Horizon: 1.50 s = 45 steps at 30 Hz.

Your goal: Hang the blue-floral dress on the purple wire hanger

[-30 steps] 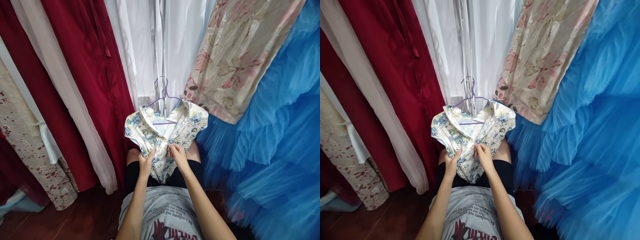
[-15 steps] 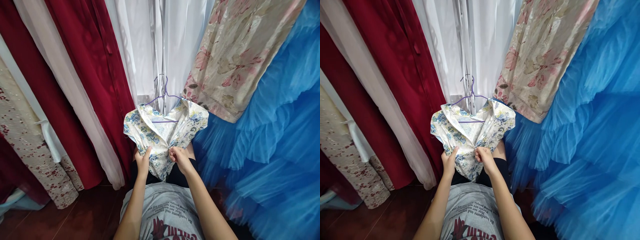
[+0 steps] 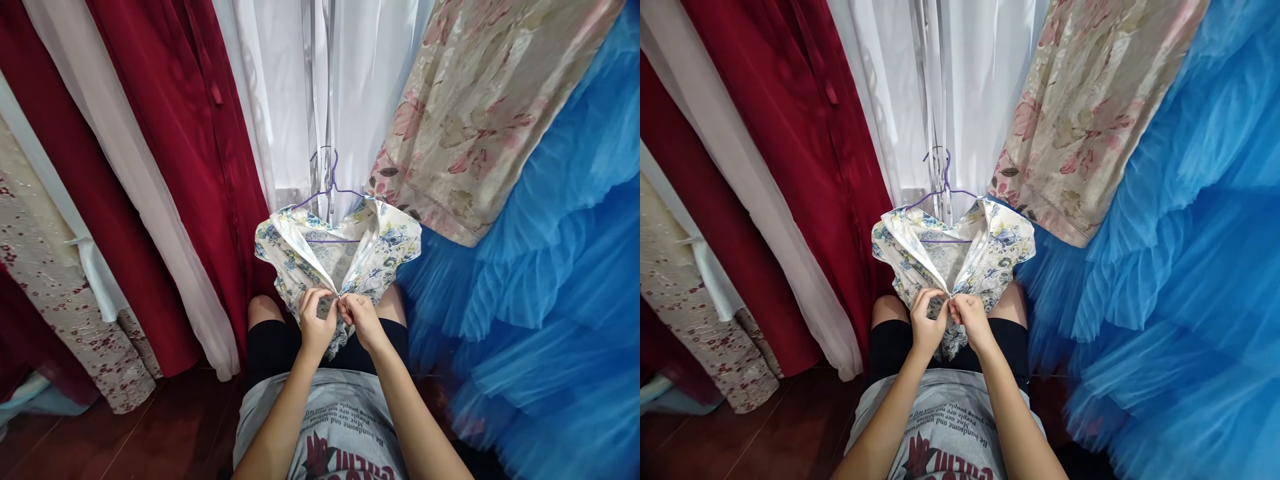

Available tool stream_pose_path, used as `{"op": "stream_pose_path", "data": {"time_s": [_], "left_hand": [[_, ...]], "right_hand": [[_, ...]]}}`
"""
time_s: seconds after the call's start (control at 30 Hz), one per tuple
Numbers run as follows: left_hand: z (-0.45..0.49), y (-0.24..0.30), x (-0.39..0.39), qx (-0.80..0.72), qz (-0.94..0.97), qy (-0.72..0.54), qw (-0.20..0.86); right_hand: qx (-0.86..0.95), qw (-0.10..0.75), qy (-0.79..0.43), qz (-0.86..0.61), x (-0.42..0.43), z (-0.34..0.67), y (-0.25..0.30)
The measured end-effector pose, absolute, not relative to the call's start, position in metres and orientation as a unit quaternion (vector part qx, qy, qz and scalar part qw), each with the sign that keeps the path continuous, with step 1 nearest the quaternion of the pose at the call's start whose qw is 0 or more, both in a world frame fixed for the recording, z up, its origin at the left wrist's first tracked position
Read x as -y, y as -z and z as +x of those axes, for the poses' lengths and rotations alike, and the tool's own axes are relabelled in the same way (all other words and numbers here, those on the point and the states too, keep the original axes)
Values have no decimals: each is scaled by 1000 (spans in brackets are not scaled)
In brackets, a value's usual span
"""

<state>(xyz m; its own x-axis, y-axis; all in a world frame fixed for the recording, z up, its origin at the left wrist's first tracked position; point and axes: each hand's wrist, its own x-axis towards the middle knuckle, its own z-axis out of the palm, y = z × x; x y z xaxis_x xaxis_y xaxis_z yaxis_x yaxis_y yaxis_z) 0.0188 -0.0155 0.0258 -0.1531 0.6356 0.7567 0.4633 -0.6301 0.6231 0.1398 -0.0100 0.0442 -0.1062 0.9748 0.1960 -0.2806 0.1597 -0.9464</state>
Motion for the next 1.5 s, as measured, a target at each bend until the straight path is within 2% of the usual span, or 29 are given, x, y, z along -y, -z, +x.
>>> {"op": "stream_pose_path", "data": {"time_s": [0.37,0.67,0.93,1.17,1.5], "left_hand": [[22,-23,14,-433,686,-574,111],[23,-27,17,-433,717,-539,90],[17,-20,10,-440,717,-536,66],[10,-18,1,-455,708,-536,67],[16,-16,-1,-437,731,-519,75]], "right_hand": [[508,558,-546,-364,16,143,-45],[403,633,-578,-320,9,140,-60],[401,647,-573,-303,-27,134,-105],[442,664,-519,-308,-64,123,-152],[468,636,-521,-324,-86,135,-216]]}}
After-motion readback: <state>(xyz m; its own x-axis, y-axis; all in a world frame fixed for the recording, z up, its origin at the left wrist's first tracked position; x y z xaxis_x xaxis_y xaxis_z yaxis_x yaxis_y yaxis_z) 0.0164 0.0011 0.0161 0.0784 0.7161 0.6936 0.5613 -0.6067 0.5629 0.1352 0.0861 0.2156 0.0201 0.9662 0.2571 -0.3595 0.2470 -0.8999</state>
